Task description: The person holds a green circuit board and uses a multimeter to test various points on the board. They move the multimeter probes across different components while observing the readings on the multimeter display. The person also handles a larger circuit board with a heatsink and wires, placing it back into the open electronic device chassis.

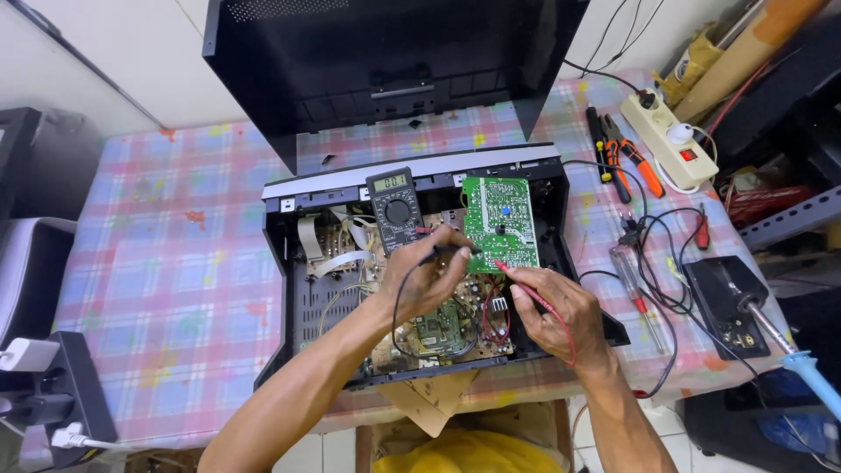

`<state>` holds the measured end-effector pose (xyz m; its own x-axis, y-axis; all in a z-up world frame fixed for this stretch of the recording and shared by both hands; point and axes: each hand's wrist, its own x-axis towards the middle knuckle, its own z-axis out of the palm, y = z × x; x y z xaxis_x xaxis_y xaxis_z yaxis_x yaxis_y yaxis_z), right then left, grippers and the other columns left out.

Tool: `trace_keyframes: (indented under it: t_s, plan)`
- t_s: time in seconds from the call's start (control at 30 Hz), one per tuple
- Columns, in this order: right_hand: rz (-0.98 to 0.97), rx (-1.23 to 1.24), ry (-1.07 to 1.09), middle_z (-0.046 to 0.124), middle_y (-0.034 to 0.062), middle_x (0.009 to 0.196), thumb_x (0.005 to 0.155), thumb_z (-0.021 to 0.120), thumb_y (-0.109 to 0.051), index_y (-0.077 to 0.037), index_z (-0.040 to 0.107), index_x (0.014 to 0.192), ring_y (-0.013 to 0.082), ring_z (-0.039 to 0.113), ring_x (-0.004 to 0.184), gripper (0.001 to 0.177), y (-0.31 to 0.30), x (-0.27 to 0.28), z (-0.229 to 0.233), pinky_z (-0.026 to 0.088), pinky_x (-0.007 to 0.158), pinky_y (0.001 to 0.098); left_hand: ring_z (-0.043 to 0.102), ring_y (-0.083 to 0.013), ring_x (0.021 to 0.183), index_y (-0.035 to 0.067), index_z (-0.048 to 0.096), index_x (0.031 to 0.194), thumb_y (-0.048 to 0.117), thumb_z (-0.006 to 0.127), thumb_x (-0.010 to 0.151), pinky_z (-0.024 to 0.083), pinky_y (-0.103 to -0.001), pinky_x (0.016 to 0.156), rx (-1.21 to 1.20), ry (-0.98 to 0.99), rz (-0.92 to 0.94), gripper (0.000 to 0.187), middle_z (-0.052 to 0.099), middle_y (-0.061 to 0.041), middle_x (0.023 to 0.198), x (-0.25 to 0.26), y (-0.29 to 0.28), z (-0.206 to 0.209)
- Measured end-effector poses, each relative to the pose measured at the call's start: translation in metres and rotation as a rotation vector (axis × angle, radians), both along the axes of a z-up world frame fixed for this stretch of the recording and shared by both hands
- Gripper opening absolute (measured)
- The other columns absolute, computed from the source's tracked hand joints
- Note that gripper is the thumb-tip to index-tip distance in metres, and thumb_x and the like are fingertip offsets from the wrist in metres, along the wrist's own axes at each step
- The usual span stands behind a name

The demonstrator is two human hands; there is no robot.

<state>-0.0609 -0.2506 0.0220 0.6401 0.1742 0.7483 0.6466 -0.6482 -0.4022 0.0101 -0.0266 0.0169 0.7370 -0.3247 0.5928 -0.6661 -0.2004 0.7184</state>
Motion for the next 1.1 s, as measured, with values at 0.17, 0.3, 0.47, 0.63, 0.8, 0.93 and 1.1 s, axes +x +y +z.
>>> trace_keyframes:
  t_s: [0.17,0.3,0.47,0.63,0.8,0.93,1.1]
  plan:
    - [0.013,0.026,0.019,0.079,0.0027,0.098,0.092,0.071,-0.015,-0.014,0.078,0.102,0.0258,0.077,0.089,0.012,-0.001,-0.002,0.000,0.061,0.083,0.0366,0.057,-0.0160,0.046,0.019,0.061,0.078,0.033,0.059,0.096,0.048,-0.028,0.048,0.152,-0.554,-0.065,0.023,0.058,0.003,0.055,-0.016,-0.001,-0.022]
    - [-0.012,0.026,0.007,0.078,0.0032,0.098,0.093,0.070,-0.013,-0.013,0.077,0.103,0.0262,0.076,0.089,0.013,-0.001,0.001,0.001,0.061,0.080,0.0361,0.058,-0.0078,0.050,0.022,0.062,0.081,0.028,0.048,0.104,0.052,-0.023,0.052,0.184,-0.879,-0.285,0.028,0.058,0.007,0.061,-0.032,-0.016,-0.023]
    - [0.015,-0.083,0.098,0.075,0.0096,0.111,0.101,0.058,-0.012,-0.004,0.067,0.114,0.0233,0.075,0.100,0.017,-0.002,-0.006,0.014,0.059,0.086,0.0313,0.052,-0.0135,0.050,0.014,0.048,0.089,0.010,0.047,0.106,0.052,-0.026,0.048,0.280,-0.944,-0.440,0.017,0.057,-0.001,0.068,-0.047,-0.020,-0.002]
    - [-0.018,-0.110,0.106,0.076,0.0078,0.112,0.102,0.059,-0.014,-0.006,0.067,0.114,0.0218,0.076,0.100,0.017,0.000,-0.004,0.010,0.059,0.083,0.0311,0.048,-0.0160,0.049,0.012,0.047,0.095,0.009,0.045,0.105,0.059,-0.026,0.049,0.304,-0.965,-0.494,0.010,0.057,-0.003,0.071,-0.049,-0.025,-0.010]
    - [0.010,-0.132,0.083,0.077,0.0079,0.113,0.100,0.063,-0.012,-0.006,0.070,0.119,0.0220,0.076,0.100,0.021,-0.001,-0.005,0.010,0.061,0.085,0.0315,0.046,-0.0147,0.045,0.016,0.046,0.089,0.015,0.047,0.108,0.050,-0.024,0.042,0.372,-0.961,-0.406,0.018,0.056,0.000,0.063,-0.034,-0.015,-0.006]
    - [0.010,-0.042,-0.004,0.078,0.0056,0.099,0.096,0.068,-0.015,-0.012,0.077,0.105,0.0282,0.076,0.089,0.014,0.003,0.001,0.008,0.059,0.079,0.0357,0.061,-0.0064,0.046,0.024,0.059,0.081,0.037,0.050,0.096,0.056,-0.021,0.052,0.275,-0.809,-0.168,0.022,0.060,0.009,0.055,0.005,0.005,-0.039]
    - [0.029,0.000,0.010,0.079,0.0067,0.099,0.095,0.069,-0.014,-0.012,0.078,0.106,0.0294,0.076,0.089,0.015,0.003,-0.001,0.008,0.059,0.078,0.0380,0.064,-0.0155,0.048,0.023,0.061,0.077,0.032,0.058,0.091,0.051,-0.027,0.050,0.160,-0.549,0.011,0.017,0.058,0.004,0.055,0.029,0.029,-0.012]
